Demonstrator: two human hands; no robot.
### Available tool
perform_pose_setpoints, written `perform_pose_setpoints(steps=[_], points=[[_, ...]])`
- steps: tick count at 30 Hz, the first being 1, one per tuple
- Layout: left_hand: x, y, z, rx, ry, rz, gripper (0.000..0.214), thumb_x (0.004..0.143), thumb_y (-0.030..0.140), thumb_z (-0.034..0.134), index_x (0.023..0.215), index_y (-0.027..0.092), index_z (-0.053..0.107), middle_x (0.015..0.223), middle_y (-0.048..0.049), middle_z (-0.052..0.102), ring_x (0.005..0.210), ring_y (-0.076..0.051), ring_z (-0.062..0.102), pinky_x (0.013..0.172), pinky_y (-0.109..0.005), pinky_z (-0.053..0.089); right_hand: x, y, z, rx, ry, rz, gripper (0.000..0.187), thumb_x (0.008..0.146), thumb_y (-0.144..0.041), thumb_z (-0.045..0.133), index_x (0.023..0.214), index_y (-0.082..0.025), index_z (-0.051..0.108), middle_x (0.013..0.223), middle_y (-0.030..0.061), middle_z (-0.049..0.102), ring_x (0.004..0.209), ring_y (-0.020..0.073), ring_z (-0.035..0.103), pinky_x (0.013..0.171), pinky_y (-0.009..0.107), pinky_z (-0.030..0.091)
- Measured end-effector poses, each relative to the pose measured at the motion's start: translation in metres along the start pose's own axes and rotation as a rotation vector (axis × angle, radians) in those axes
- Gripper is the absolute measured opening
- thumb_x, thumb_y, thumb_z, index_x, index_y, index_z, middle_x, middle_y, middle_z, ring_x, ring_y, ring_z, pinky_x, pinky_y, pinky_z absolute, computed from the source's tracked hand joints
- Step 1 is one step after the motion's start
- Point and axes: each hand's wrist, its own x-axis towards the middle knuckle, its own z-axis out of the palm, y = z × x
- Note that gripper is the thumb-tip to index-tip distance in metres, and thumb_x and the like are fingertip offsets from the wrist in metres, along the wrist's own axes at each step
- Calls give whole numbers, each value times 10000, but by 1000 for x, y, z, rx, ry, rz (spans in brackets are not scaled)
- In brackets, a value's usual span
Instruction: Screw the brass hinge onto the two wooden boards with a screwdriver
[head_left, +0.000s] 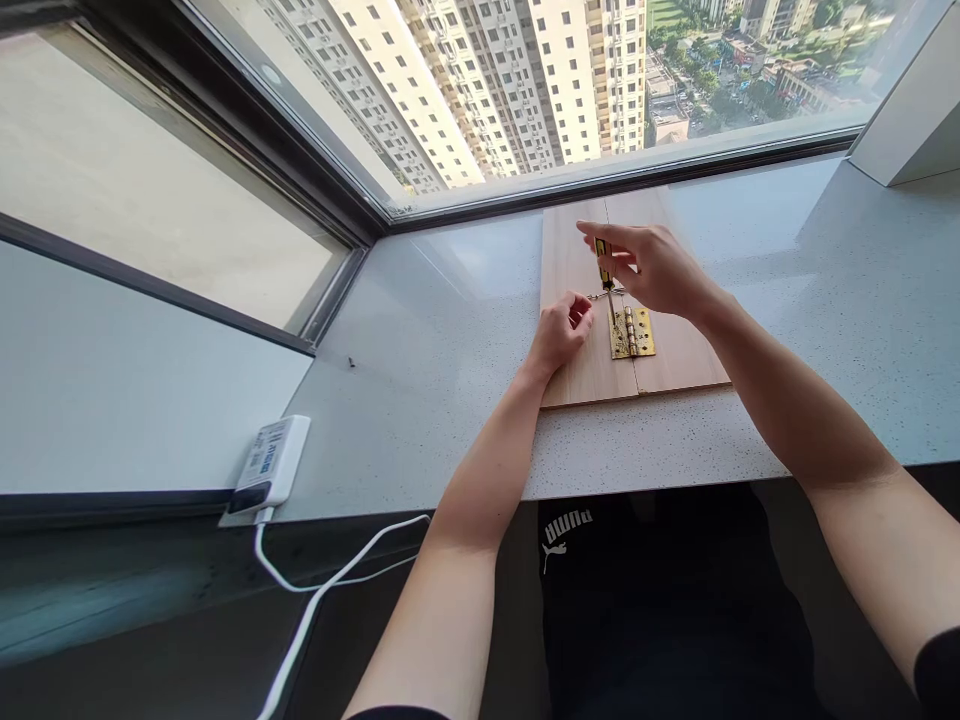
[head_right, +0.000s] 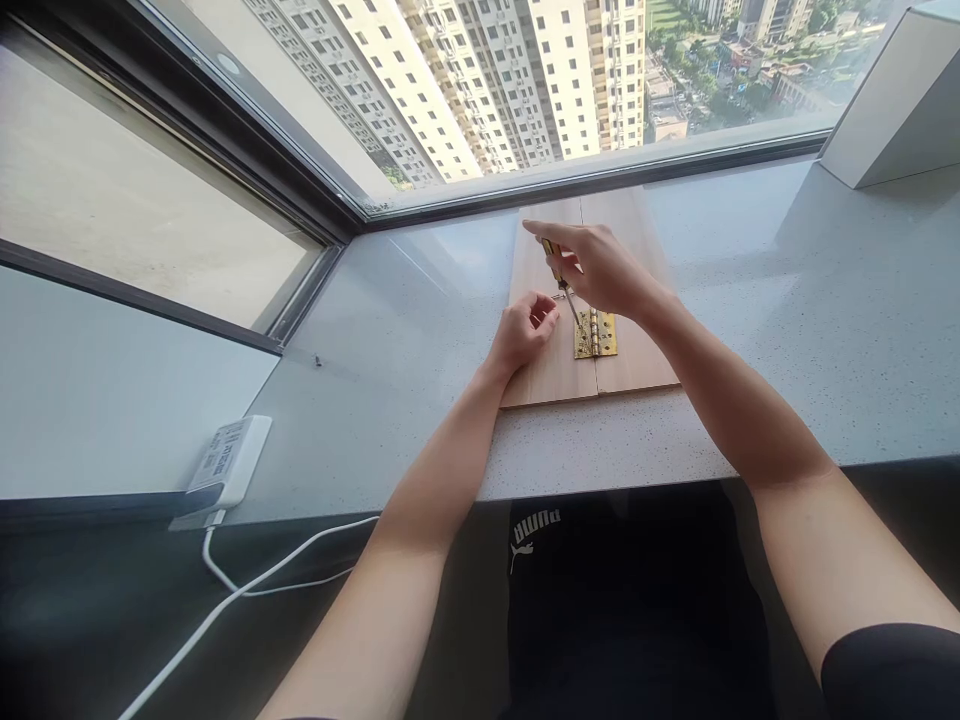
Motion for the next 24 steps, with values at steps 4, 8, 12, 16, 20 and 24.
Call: perform_pose_setpoints(steps=[4, 8, 12, 16, 20, 24], points=[[0, 1, -1, -4, -5, -3, 52, 1028, 196, 707, 1028, 239, 677, 957, -53, 795, 797, -190, 701, 782, -349, 615, 1, 1, 1, -50, 76, 35, 460, 1044, -545, 816, 1453, -337, 851, 1237, 106, 840, 1127, 381, 770, 1054, 646, 670], [-1, 0, -1, -7, -2, -3, 60, 1030, 185, 701, 1024, 239, 674, 959, -54, 794, 797, -190, 700, 786, -351, 616, 0, 4, 1, -122, 96, 14, 394, 1069, -486, 783, 1431, -341, 843, 1221, 100, 814, 1141, 360, 753, 1046, 598, 657], [0, 1, 0, -2, -1, -3, 75, 1025, 169, 711, 1016, 235, 675, 940, -49, 785, 783, -185, 696, 769, -341, 604, -1, -2, -2, -44, 2, -21, 478, 1111, -470, 688, 1545, -302, 799, 1287, 102, 821, 1149, 318, 769, 1098, 570, 644], [0, 1, 1, 3, 7, 0, 76, 1034, 168, 702, 1017, 238, 679, 935, -46, 783, 777, -185, 692, 765, -340, 596, -1, -3, 2, -30, 25, -9, 432, 1109, -498, 709, 1474, -305, 836, 1142, 84, 827, 1099, 314, 768, 1076, 564, 643], [0, 1, 0, 4, 4, -5, 71, 1031, 172, 708, 1022, 236, 679, 949, -51, 788, 797, -191, 701, 775, -342, 604, -1, 5, 9, -167, 133, -7, 358, 1121, -479, 723, 1436, -334, 813, 1161, 93, 789, 1098, 323, 746, 1015, 544, 638], [0, 0, 1, -1, -1, 2, 68, 1034, 165, 696, 1025, 230, 679, 960, -54, 794, 799, -188, 698, 794, -348, 610, -2, 4, 6, -171, 79, -23, 441, 1158, -451, 625, 1564, -331, 748, 1241, 104, 792, 1160, 319, 752, 1035, 520, 642]])
